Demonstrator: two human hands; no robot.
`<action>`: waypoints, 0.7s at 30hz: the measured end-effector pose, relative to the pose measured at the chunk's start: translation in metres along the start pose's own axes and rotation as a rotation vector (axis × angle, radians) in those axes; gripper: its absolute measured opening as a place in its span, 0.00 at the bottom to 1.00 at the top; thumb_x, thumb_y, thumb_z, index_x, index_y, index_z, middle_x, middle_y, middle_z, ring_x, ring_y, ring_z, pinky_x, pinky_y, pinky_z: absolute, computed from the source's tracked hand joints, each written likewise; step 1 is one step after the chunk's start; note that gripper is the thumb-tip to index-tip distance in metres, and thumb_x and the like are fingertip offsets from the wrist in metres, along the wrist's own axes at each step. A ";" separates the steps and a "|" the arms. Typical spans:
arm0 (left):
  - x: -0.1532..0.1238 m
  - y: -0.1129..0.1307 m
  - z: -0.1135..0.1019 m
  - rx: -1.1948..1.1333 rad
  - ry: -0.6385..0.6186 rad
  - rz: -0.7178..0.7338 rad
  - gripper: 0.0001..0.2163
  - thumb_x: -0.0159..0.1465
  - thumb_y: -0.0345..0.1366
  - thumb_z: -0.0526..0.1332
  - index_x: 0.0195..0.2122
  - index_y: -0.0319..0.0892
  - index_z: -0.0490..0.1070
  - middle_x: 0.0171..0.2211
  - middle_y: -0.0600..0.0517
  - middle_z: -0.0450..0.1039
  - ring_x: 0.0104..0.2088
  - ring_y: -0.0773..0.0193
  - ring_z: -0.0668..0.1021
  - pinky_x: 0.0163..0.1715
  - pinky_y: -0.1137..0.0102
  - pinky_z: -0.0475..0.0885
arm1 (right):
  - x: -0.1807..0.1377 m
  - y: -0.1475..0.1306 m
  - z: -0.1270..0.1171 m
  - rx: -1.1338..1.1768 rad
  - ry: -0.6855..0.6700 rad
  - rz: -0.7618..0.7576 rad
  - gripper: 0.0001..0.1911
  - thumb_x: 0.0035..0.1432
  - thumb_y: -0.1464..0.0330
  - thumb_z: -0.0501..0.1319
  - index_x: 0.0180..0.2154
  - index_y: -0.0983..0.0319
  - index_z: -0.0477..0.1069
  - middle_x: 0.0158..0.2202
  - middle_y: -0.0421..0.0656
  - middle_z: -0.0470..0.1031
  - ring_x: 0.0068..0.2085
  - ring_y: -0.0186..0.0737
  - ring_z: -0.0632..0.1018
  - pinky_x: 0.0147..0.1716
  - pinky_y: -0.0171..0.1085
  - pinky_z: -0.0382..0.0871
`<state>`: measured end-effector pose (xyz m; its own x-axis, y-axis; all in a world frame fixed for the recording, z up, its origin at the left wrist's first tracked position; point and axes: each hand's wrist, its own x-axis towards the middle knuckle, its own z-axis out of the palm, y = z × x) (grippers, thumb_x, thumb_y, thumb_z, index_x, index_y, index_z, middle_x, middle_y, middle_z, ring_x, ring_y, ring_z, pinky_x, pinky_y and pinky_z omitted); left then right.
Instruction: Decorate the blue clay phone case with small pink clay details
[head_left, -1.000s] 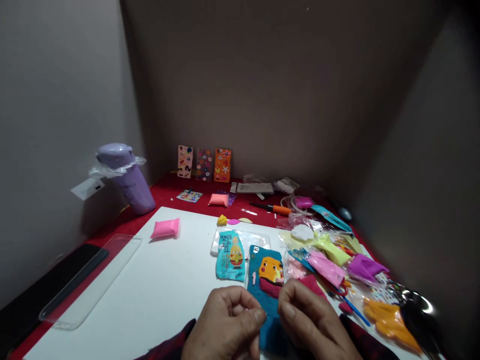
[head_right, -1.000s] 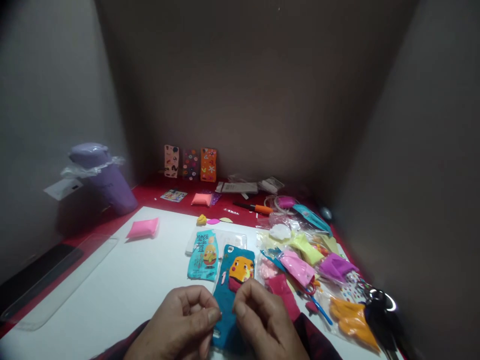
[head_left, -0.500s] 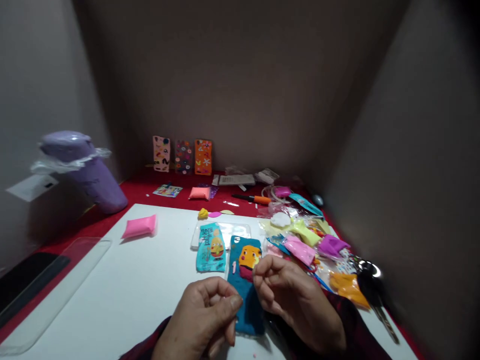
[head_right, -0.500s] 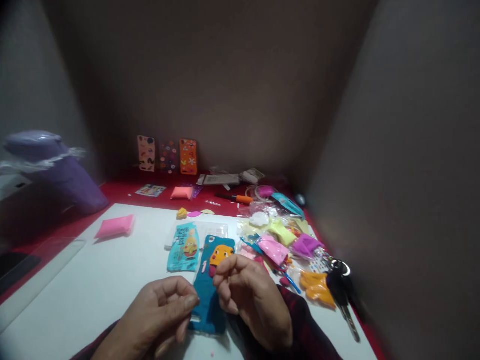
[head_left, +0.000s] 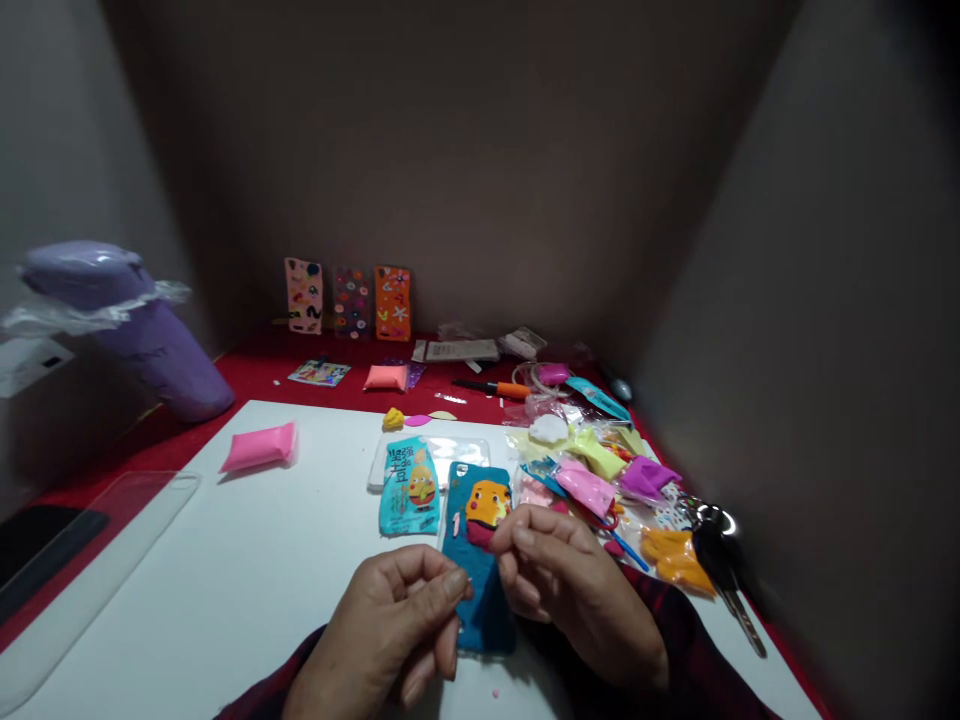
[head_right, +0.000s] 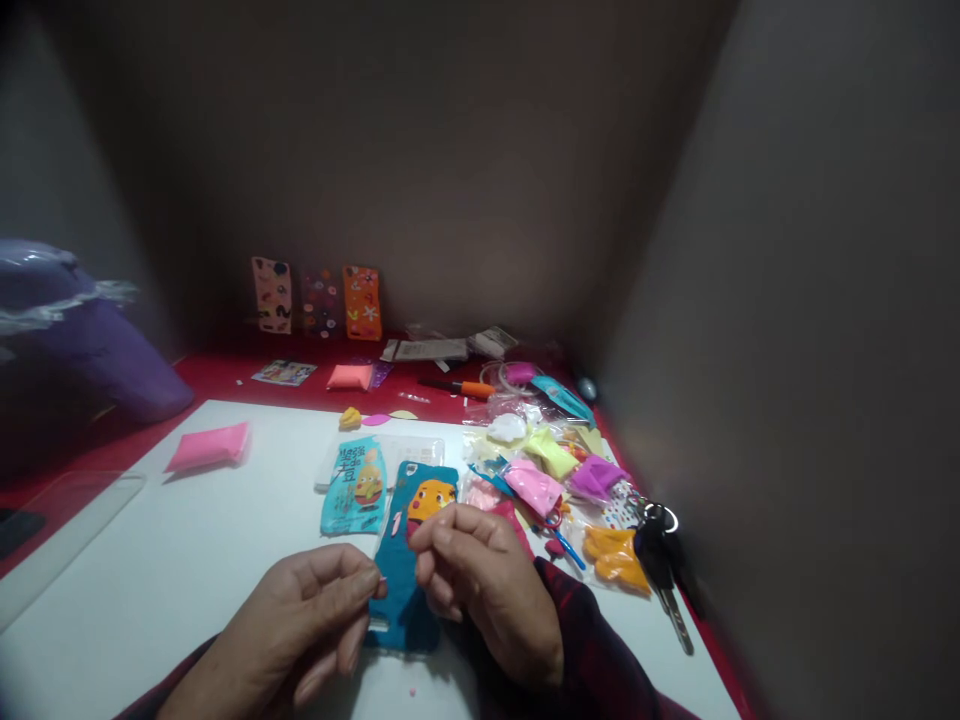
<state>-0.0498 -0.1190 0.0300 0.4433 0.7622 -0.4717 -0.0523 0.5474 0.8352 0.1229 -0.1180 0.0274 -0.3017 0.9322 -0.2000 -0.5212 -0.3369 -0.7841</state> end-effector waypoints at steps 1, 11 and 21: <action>0.000 0.000 0.000 -0.007 0.000 0.003 0.19 0.56 0.52 0.61 0.23 0.40 0.65 0.14 0.56 0.65 0.13 0.75 0.57 0.16 0.74 0.46 | 0.000 0.000 0.000 0.001 -0.008 0.005 0.08 0.54 0.67 0.61 0.30 0.66 0.71 0.19 0.37 0.66 0.18 0.26 0.60 0.18 0.30 0.47; 0.001 0.000 -0.005 0.010 -0.031 0.023 0.17 0.57 0.50 0.61 0.25 0.40 0.65 0.15 0.56 0.66 0.14 0.74 0.57 0.17 0.74 0.46 | -0.003 -0.005 0.004 -0.074 0.059 0.038 0.07 0.44 0.75 0.58 0.29 0.66 0.71 0.22 0.39 0.67 0.20 0.26 0.59 0.22 0.32 0.47; -0.001 0.003 -0.003 0.053 0.033 0.051 0.15 0.59 0.47 0.60 0.25 0.39 0.65 0.15 0.56 0.65 0.14 0.74 0.57 0.18 0.74 0.46 | -0.003 -0.012 -0.005 -0.030 0.097 -0.242 0.11 0.57 0.67 0.54 0.24 0.64 0.67 0.21 0.37 0.57 0.22 0.29 0.55 0.21 0.33 0.46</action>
<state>-0.0532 -0.1172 0.0319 0.4114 0.8000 -0.4367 -0.0264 0.4894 0.8716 0.1343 -0.1163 0.0340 -0.0922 0.9940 -0.0586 -0.5448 -0.0996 -0.8327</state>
